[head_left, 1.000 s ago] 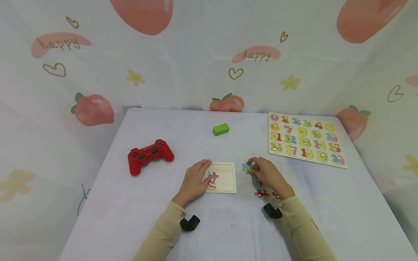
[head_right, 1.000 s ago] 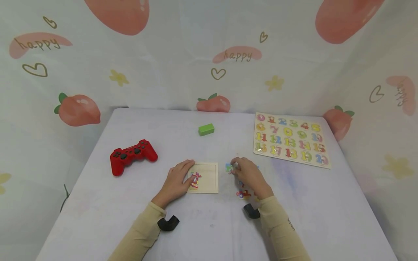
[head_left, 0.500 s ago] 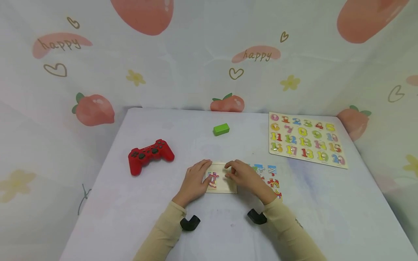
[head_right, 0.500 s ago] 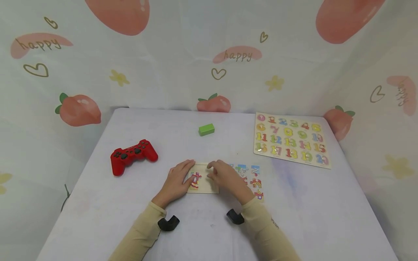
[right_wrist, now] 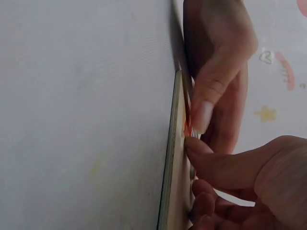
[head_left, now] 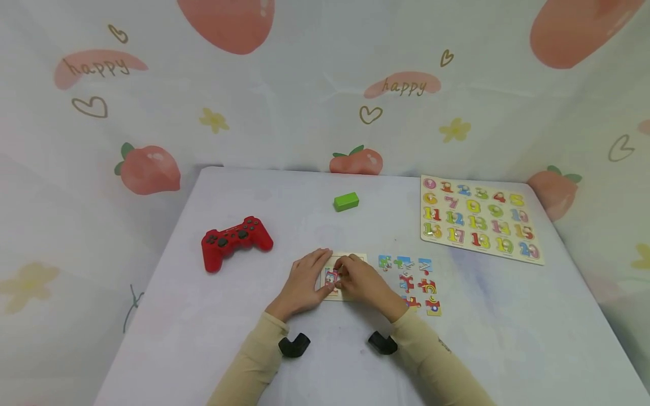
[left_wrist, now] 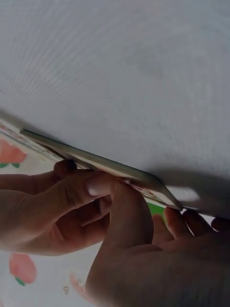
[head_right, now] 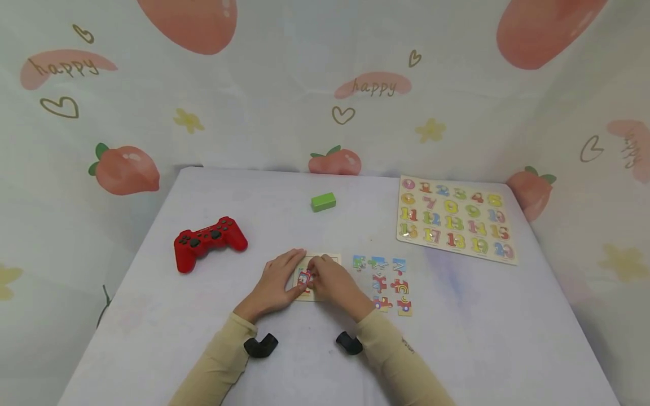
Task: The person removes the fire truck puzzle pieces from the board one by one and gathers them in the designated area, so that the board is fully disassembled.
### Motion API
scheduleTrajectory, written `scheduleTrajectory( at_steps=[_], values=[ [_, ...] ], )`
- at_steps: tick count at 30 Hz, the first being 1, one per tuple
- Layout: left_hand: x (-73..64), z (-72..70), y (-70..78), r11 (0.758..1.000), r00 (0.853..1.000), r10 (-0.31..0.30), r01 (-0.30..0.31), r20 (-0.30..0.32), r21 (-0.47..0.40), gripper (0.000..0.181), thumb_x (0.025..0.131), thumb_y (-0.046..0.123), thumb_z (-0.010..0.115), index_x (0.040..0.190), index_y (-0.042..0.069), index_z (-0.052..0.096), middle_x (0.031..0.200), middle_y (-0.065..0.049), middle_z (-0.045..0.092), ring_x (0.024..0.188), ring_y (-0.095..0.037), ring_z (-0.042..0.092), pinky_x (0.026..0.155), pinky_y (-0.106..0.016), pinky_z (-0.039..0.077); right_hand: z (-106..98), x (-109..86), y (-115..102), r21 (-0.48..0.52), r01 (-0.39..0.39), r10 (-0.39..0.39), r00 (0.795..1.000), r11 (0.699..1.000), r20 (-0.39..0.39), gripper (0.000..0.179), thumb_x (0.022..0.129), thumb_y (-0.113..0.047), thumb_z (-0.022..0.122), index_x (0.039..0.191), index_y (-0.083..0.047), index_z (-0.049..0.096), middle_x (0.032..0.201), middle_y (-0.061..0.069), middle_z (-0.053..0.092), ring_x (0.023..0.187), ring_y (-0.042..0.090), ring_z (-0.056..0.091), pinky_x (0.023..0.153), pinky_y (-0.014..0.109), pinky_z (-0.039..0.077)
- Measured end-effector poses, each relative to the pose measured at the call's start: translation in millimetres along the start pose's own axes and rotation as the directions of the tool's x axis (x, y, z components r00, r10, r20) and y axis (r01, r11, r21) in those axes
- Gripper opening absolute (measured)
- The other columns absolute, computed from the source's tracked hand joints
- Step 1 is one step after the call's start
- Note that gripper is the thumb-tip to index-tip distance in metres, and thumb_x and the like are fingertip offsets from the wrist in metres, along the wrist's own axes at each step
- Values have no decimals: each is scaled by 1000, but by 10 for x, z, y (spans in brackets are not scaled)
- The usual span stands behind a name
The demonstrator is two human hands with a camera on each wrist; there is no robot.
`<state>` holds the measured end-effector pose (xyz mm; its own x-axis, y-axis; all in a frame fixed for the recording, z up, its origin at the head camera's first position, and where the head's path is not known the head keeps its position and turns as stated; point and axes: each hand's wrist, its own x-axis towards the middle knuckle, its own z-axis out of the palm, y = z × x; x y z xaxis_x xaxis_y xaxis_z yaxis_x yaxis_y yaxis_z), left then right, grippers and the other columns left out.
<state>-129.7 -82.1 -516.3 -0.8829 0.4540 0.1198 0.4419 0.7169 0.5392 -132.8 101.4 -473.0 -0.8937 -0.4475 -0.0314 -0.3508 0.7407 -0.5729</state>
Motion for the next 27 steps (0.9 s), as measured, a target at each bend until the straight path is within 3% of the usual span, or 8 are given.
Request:
scheduleTrajectory(
  at_steps=[7, 12, 17, 27],
  values=[
    [-6, -20, -3, 1000, 1000, 7, -6, 21, -23, 73, 86, 36, 60, 149, 8, 34, 150, -9, 36, 140, -28, 29, 108, -52, 26, 5, 34, -21, 11, -33, 34, 999, 999, -14, 28, 78, -8, 78, 100, -7, 61, 92, 4, 56, 81, 15, 53, 76, 35, 49],
    [-12, -21, 8, 999, 999, -11, 12, 30, -31, 74, 86, 36, 60, 148, 8, 34, 151, -9, 36, 141, -28, 29, 109, -52, 25, 6, 66, -19, 30, -41, 42, 999, 999, -13, 19, 83, -5, 72, 97, -7, 60, 89, 3, 58, 78, 15, 52, 73, 33, 48],
    [-5, -15, 5, 1000, 999, -16, 17, 35, -21, 73, 86, 37, 59, 149, 9, 33, 151, -7, 35, 141, -26, 29, 109, -51, 25, 19, 102, 0, 98, -85, 89, 996, 991, -31, 7, 90, -12, 66, 91, -10, 60, 83, 0, 63, 74, 12, 54, 71, 30, 48],
    [12, -26, 9, 999, 998, -34, 35, 55, -18, 74, 87, 37, 60, 150, 10, 31, 152, -6, 34, 141, -25, 28, 110, -50, 24, 8, 153, 33, 194, -102, 114, 992, 976, -56, 8, 88, -10, 67, 84, -8, 61, 75, -1, 61, 70, 11, 51, 67, 27, 44]
  ],
)
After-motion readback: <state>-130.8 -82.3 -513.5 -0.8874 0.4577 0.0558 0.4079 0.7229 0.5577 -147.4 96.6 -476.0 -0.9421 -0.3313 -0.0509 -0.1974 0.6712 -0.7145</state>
